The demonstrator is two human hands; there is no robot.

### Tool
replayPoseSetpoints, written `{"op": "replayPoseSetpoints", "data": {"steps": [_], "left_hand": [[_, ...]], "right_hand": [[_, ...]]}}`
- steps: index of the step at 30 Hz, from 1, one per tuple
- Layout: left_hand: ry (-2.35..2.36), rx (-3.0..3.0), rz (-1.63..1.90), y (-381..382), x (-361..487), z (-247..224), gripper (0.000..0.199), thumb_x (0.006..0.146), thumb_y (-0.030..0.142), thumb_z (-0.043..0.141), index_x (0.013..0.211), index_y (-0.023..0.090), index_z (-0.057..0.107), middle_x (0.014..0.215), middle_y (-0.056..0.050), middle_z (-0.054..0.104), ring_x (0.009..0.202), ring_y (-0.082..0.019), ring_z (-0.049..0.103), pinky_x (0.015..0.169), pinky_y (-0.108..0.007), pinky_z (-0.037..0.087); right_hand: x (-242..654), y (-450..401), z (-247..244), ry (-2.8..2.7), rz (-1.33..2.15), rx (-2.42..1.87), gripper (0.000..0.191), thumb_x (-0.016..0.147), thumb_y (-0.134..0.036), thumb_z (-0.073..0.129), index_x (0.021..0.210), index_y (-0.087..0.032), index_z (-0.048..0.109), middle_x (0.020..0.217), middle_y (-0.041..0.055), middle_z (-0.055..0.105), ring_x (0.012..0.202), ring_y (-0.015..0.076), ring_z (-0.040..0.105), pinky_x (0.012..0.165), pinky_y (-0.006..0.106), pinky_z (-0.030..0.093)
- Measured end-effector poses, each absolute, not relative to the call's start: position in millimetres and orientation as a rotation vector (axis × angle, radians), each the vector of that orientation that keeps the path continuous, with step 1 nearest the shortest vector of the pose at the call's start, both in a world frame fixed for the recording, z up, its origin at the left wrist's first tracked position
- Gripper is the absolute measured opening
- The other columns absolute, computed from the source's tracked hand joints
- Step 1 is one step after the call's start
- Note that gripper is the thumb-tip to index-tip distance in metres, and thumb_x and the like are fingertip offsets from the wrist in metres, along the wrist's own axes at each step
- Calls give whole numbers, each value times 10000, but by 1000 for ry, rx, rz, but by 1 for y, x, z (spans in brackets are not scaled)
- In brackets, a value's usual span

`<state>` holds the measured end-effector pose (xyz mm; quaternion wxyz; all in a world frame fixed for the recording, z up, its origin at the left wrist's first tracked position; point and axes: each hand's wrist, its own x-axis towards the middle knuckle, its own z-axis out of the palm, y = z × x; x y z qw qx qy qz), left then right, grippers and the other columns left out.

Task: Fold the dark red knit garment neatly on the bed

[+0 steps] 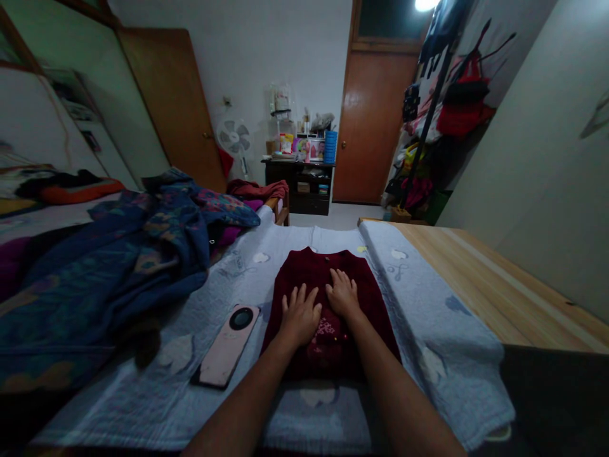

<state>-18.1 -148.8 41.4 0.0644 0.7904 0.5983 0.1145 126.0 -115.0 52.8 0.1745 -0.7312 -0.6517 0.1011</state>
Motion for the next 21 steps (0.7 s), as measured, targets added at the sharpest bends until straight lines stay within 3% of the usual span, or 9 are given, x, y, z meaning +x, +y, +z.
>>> {"op": "replayPoseSetpoints", "data": {"steps": [5, 13, 21], "left_hand": [[1807, 2393, 320, -149, -19, 41, 513, 930, 403, 326, 1432, 305, 338, 1521, -65, 306, 1396, -309, 235, 1100, -552, 198], [1780, 2402, 303, -148, -21, 40, 517, 934, 383, 312, 1441, 281, 319, 1526, -86, 286, 1393, -317, 236, 1090, -570, 193], [1762, 2400, 300, -148, -21, 40, 535, 931, 412, 299, 1449, 275, 306, 1529, -98, 278, 1396, -321, 227, 1092, -564, 187]], "right_hand": [[121, -132, 58, -1847, 324, -1955, 596, 868, -294, 424, 1430, -121, 325, 1482, 130, 347, 1375, 221, 280, 1108, 379, 233], [111, -162, 54, -1951, 317, -1872, 500, 877, -196, 358, 1361, -99, 445, 1454, 143, 393, 1368, 223, 308, 1100, 381, 262], [120, -157, 53, -2035, 388, -1908, 581, 905, -319, 360, 1445, -110, 312, 1542, 106, 211, 1428, 237, 137, 1128, 421, 168]]}}
